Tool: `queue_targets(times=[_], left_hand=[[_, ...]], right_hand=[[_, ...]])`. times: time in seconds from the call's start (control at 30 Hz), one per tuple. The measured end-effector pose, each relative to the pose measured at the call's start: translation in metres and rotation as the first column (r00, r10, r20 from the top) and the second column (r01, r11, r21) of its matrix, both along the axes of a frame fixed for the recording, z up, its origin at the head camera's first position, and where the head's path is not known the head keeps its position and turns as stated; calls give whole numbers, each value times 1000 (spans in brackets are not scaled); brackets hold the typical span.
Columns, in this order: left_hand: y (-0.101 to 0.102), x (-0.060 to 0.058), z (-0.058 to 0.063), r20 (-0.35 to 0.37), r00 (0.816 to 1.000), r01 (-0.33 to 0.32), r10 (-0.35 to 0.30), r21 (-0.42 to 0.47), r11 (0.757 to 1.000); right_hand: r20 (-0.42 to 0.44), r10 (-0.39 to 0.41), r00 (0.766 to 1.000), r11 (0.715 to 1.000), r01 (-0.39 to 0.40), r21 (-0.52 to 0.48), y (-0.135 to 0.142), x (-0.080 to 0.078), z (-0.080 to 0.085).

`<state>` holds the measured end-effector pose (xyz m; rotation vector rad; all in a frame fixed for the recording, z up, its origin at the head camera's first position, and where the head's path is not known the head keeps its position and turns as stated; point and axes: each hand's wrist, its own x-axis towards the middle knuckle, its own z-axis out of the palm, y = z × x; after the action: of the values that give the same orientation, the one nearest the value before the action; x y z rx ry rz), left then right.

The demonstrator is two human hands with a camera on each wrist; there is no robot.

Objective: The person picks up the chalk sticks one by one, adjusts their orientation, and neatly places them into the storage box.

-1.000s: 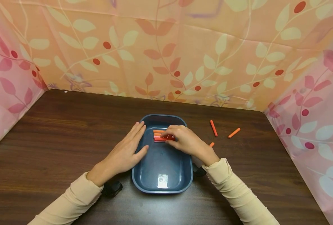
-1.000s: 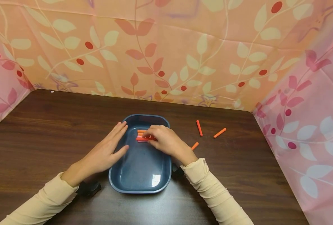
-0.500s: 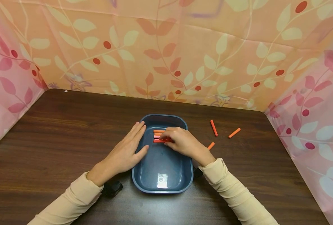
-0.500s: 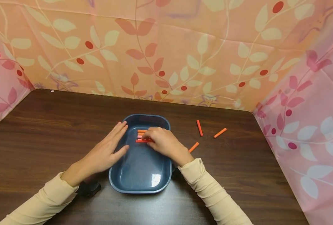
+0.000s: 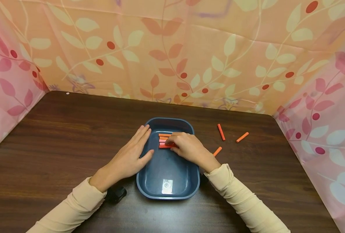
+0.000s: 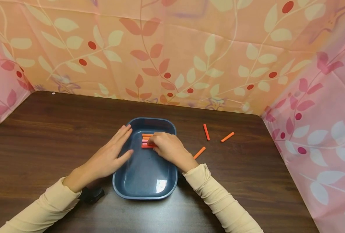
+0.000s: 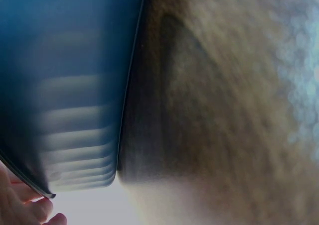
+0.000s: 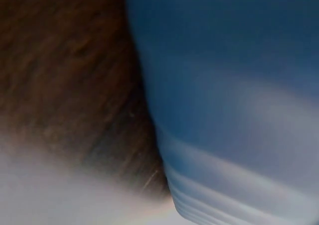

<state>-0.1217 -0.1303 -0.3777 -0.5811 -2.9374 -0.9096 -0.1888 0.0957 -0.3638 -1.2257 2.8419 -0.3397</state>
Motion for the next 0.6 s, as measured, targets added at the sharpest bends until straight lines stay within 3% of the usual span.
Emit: queue_targets(times=[0.6], left_hand=[[0,0,0,-10,1000,1,-1,5,1000]], right_hand=[[3,3,1000,1000,-3,-23,1,2,0]])
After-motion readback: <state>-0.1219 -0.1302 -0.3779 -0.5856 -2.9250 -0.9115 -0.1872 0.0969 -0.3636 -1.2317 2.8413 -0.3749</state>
